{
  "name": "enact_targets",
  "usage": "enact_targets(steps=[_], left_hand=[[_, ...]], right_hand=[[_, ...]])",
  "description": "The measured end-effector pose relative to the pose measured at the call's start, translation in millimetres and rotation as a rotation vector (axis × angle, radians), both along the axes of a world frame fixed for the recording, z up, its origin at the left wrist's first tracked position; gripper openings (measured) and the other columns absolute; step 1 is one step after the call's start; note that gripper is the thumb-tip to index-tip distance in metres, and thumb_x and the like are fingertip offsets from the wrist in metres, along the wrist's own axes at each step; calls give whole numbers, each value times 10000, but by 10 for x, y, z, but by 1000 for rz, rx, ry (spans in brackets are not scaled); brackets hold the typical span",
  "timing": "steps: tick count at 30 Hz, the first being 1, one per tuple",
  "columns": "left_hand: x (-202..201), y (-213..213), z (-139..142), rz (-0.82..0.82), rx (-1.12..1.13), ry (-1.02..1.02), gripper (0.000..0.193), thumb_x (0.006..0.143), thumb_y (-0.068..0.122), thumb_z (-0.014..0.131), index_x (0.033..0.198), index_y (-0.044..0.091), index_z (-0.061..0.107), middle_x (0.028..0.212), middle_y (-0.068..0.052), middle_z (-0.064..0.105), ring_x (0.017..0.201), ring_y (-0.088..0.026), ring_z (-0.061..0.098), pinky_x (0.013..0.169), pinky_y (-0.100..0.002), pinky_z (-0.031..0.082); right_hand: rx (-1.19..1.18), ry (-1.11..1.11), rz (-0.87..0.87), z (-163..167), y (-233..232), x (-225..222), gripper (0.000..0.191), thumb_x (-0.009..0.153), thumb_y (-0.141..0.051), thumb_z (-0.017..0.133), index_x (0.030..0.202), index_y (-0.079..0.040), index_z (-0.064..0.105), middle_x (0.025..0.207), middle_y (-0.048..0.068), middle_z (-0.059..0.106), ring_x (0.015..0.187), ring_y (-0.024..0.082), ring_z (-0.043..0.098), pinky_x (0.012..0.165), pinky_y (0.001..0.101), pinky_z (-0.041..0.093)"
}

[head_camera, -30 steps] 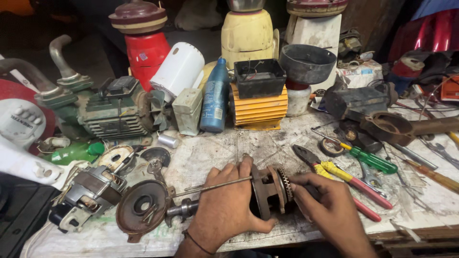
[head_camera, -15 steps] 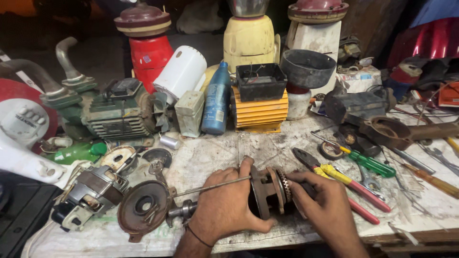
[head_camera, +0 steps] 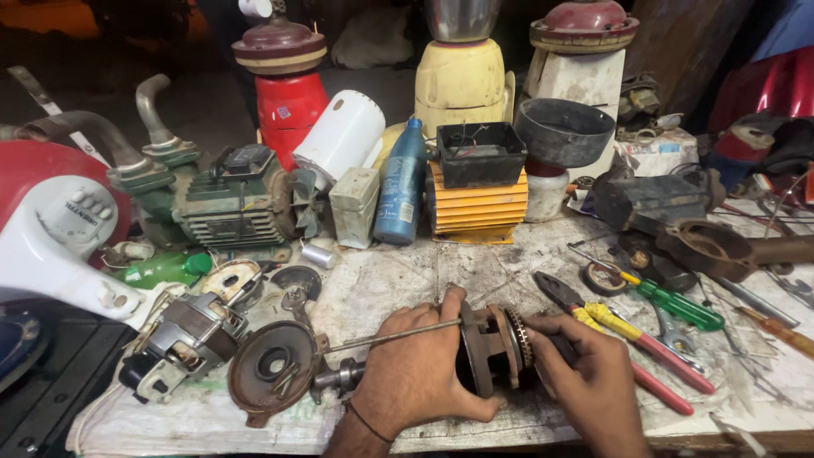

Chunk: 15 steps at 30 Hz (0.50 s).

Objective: The person cleans a motor rotor with a sanding block, then pours lubricant onto it from a blue bottle. They rotate the rotor by hand and then insert it into a yellow motor housing, aligning the shaft and securing the assembly.

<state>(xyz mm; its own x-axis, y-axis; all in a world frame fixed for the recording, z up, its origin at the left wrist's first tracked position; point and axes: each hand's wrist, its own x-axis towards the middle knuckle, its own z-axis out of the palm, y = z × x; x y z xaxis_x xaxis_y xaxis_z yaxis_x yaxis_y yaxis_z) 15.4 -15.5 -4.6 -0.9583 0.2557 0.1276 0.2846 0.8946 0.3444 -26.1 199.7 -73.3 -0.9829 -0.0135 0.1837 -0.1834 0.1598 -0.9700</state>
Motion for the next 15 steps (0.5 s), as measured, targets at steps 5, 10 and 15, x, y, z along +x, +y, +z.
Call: enact_targets(steps=[5,10,15], left_hand=[[19,-12,7,10,-13,-19,1244,556,644,808,1456,-102,386,1018,-265,696,996,-380,692,1009,-421,473],[47,-21,11,10,-6,34,1252,540,650,814,1452,-100,398,1000,-262,703,994,-378,693,1007,-423,474],[43,-36,10,-3,13,13,1243,551,641,797,1459,-108,396,975,-245,713,978,-366,705,1010,-409,481]], right_hand=[[40,-59,94,-21,58,-6,212,882,-66,733,1067,20,790,693,32,698,570,73,551,468,237,395],[56,58,33,-111,79,-33,222,874,-33,711,1076,25,785,708,15,685,578,58,547,472,229,403],[26,8,106,-160,72,-9,216,866,-12,720,1059,45,797,662,38,677,553,78,552,471,241,394]])
